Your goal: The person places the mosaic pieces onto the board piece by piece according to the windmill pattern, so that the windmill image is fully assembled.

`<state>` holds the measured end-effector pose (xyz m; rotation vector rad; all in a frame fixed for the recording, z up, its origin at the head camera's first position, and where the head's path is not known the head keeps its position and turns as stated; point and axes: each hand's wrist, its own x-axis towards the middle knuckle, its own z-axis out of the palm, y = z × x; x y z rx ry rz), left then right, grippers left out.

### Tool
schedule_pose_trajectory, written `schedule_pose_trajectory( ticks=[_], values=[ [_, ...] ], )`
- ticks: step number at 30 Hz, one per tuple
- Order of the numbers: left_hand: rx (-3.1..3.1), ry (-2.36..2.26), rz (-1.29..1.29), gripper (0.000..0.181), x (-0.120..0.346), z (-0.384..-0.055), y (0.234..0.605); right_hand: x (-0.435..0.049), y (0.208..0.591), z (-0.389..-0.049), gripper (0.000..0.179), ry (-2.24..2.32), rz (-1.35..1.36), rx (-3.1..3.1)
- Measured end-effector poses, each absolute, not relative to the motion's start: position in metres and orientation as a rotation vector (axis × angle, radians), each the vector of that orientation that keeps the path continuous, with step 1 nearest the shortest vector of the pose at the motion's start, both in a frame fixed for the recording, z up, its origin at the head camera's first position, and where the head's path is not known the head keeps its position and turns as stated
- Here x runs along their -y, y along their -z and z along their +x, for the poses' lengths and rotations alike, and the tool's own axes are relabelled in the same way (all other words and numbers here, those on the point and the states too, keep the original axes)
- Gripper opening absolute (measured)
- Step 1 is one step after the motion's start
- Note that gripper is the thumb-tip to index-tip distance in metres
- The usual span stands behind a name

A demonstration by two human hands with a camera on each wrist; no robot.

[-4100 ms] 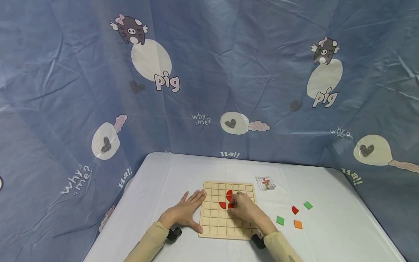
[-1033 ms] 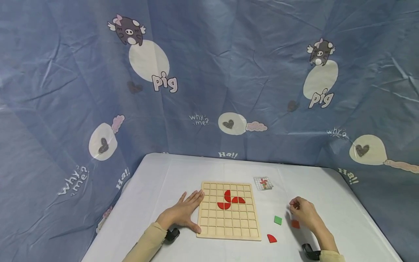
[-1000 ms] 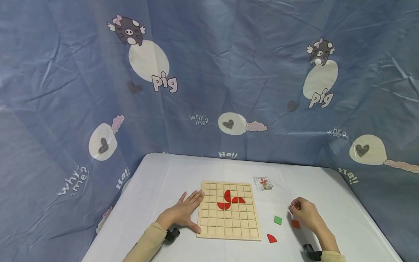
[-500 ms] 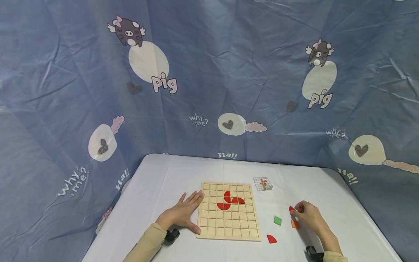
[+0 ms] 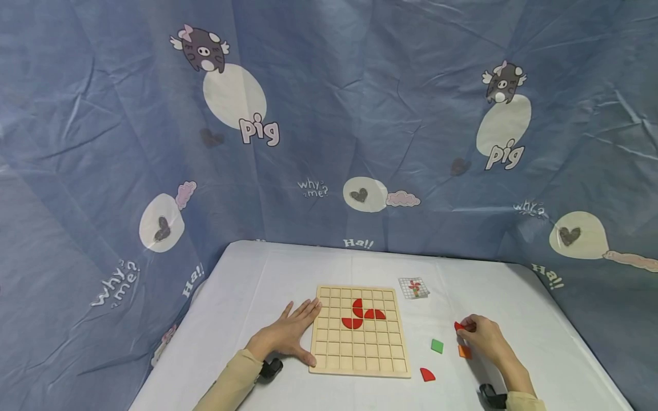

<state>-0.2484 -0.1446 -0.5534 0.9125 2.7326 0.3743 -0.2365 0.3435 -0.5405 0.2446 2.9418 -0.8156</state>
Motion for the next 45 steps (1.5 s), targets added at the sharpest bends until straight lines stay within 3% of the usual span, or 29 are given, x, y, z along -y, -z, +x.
schedule_pose_trajectory(
  ticks=[13, 21, 26, 31, 38, 45],
  values=[
    [-2.723, -0.393, 0.91, 0.132, 0.145, -0.247, 0.553, -0.338, 0.54, -0.244, 0.024, 0.757, -0.111, -3.04],
    [-2.724, -0.405, 0.897, 0.133, 0.144, -0.247, 0.552, -0.333, 0.544, -0.25, 0.027, 0.75, -0.171, -3.071],
    [-2.724, -0.412, 0.897, 0.133, 0.144, -0.247, 0.551, -0.335, 0.543, -0.249, 0.035, 0.748, -0.122, -3.086],
    [-2.724, -0.411, 0.891, 0.133, 0.144, -0.247, 0.55, -0.334, 0.541, -0.246, 0.025, 0.764, 0.064, -3.046],
    [-2.722, -0.409, 0.911, 0.132, 0.145, -0.247, 0.551, -0.329, 0.54, -0.246, 0.047, 0.775, 0.258, -2.96],
    [-2.715, -0.406, 0.92, 0.133, 0.145, -0.248, 0.552, -0.326, 0.541, -0.246, 0.037, 0.787, 0.211, -2.987]
  ],
)
